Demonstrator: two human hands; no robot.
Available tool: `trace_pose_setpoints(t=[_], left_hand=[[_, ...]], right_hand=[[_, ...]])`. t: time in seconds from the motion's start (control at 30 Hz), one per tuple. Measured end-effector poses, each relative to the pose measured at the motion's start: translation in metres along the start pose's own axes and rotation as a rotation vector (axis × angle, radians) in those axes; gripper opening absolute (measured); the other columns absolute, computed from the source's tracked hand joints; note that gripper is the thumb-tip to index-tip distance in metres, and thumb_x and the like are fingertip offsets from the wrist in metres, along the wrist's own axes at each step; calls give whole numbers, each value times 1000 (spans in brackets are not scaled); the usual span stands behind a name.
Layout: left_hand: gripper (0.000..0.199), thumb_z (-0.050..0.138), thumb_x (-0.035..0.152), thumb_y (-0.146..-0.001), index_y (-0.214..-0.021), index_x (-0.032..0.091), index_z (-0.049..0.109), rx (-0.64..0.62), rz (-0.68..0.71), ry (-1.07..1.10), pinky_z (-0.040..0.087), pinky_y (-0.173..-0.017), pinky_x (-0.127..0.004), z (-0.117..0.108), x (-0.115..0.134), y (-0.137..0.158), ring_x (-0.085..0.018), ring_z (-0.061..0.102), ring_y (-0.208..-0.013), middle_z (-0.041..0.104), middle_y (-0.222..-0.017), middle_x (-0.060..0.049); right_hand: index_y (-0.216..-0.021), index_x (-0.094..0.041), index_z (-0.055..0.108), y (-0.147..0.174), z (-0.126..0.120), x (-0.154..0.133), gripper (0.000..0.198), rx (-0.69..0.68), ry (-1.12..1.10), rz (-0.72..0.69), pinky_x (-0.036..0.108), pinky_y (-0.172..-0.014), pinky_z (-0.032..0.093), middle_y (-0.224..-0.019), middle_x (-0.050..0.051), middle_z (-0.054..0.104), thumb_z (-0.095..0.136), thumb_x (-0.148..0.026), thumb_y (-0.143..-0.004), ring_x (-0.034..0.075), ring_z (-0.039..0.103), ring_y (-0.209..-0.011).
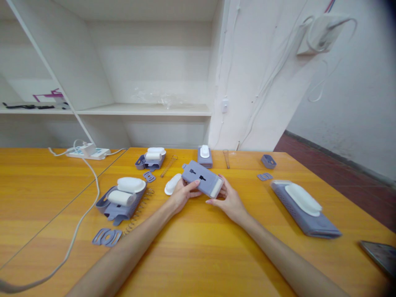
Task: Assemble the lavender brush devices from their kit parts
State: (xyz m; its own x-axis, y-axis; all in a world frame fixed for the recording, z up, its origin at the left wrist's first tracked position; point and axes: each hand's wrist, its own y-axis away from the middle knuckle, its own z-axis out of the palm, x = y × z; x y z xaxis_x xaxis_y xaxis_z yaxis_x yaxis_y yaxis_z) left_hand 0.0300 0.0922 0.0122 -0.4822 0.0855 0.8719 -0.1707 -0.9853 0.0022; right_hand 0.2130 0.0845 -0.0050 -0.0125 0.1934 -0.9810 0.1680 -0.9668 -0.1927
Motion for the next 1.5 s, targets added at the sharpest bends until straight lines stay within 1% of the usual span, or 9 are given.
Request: trace_pose_setpoints(t=[0.2,0.33,0.5,0.63,0.77,0.87,1.07,1.33,1.5], left_hand=[[54,75,27,-65,-111,19,50,23,49,14,49,-85,-52,11,-4,4,-30,56,-107,56,-120,-13],[43,68,37,-72,-107,21,49,30,55,57,49,-84,-51,14,-5,4,-24,63,-93,58,-114,-9],[33,63,44,-74,-93,21,51,153,105,36,52,-76,-41,9,-9,-2,-18,59,-89,59,-98,-2],[38,65,44,-72,-101,23,50,254,178,-214,48,-72,-30,6,-16,-5,-16,57,-80,59,-86,-1],[35,67,38,-71,-99,21,54,300,362,-442,41,-82,-27,6,-19,-3,-17,54,-89,59,-95,-3],[27,63,37,-75,-96,22,55,278,415,-619,39,-83,-29,8,-19,0,-19,52,-91,59,-96,-4],[25,55,33,-81,-101,20,52,305,544,-1018,38,-89,-36,9,-22,2,-21,50,-99,54,-102,-7],[25,48,32,-84,-105,18,51,510,595,-1426,34,-91,-44,14,-16,10,-26,47,-104,55,-105,-9],[22,40,21,-87,-104,17,54,484,691,-1705,24,-100,-47,9,-1,9,-25,46,-108,56,-110,-11]], right_hand=[[-139,-24,23,-3,-1,-3,99,18,-142,3,44,-92,45,-129,13,52,78,-24,-56,25,58,-107],[-138,-24,27,-3,-3,-8,92,68,-212,-46,42,-97,42,-135,10,46,75,-29,-60,25,50,-118],[-137,-21,31,-3,-5,-8,79,196,-150,-6,39,-95,44,-129,9,53,69,-37,-70,24,52,-115],[-138,-18,32,-6,-5,0,79,286,-69,-1,39,-97,42,-124,10,56,68,-40,-70,24,55,-111],[-137,-19,35,-8,-5,9,78,375,-4,-24,41,-99,41,-127,10,54,67,-42,-70,26,52,-115],[-133,-19,43,-7,-6,13,74,408,114,-62,43,-101,38,-128,11,54,68,-44,-68,29,49,-119],[-134,-13,40,-7,-7,14,71,412,418,-66,46,-103,32,-133,16,47,59,-48,-75,29,45,-122],[-122,-13,51,-8,-7,14,48,365,657,-235,43,-102,34,-122,15,51,51,-41,-82,25,46,-116],[-114,-15,57,-8,-7,13,40,343,697,-243,43,-102,34,-120,14,49,49,-39,-83,25,46,-116]])
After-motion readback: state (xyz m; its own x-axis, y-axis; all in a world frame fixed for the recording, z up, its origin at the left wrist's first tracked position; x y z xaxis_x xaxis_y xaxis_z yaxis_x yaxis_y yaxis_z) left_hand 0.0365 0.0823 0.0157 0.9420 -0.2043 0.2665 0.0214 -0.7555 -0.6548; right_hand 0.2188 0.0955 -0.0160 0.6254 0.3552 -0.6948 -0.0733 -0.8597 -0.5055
